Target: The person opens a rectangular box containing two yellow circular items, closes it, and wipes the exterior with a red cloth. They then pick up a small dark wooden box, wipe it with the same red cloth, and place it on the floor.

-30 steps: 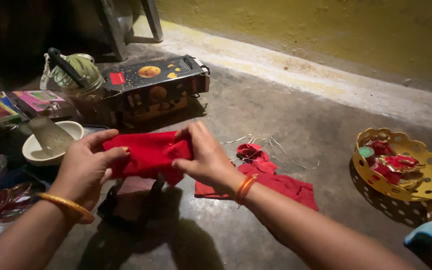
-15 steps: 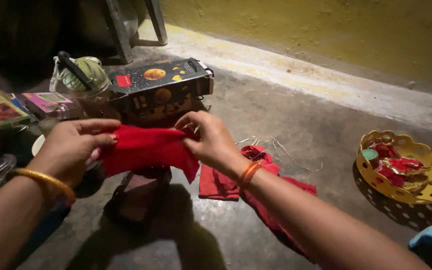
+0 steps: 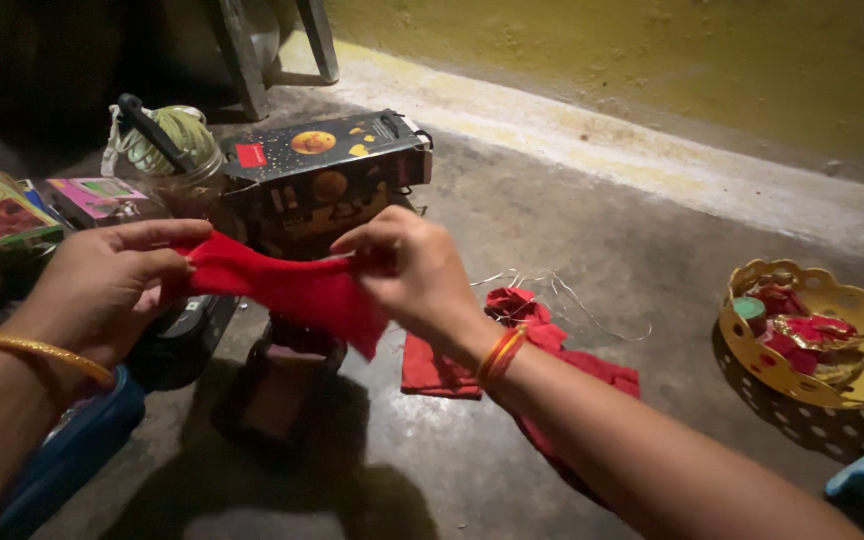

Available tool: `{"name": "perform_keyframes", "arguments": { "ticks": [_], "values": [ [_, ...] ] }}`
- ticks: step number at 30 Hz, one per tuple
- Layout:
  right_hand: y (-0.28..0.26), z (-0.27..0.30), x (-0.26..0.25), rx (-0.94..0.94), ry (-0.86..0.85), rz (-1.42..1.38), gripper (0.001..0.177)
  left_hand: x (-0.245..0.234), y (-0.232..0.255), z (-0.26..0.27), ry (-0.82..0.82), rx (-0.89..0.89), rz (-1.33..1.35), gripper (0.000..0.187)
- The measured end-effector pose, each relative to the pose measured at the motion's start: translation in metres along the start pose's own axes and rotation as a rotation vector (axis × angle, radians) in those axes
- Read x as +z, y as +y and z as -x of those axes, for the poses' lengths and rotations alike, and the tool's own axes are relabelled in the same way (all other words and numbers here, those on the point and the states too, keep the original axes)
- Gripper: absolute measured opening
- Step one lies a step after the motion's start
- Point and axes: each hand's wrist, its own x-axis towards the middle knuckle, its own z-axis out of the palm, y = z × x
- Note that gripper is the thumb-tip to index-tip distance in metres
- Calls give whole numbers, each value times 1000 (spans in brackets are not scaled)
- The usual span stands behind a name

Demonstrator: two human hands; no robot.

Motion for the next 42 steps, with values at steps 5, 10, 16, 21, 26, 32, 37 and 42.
{"name": "perform_keyframes", "arguments": {
  "ticks": [5, 10, 16, 21, 26, 32, 37, 42],
  "values": [
    [12, -7, -7, 112, 76, -77, 18, -2, 7, 4, 33, -10, -92, 32],
    [13, -9, -11, 363, -2, -454, 16, -7, 4, -3, -40, 85, -375, 39],
    [9, -14, -15, 526, 57, -500, 13, -10, -11, -13, 22, 775, -1110, 64],
    [16, -15, -17, 532, 24, -442, 16, -5, -14, -4, 197, 761, -1032, 29],
    [42, -14, -8, 664, 7, -418, 34, 4, -15, -15, 165, 182, -471, 30],
    [60, -4, 33, 746, 46, -517, 44, 36, -51, -31, 304, 346, -705, 35],
    [39, -2, 40, 809, -81, -755, 33, 86, -60, -5, 306, 631, -648, 27],
    [28, 1, 38, 739, -115, -749, 39, 113, -50, 28, 235, 560, -444, 23]
  ]
}}
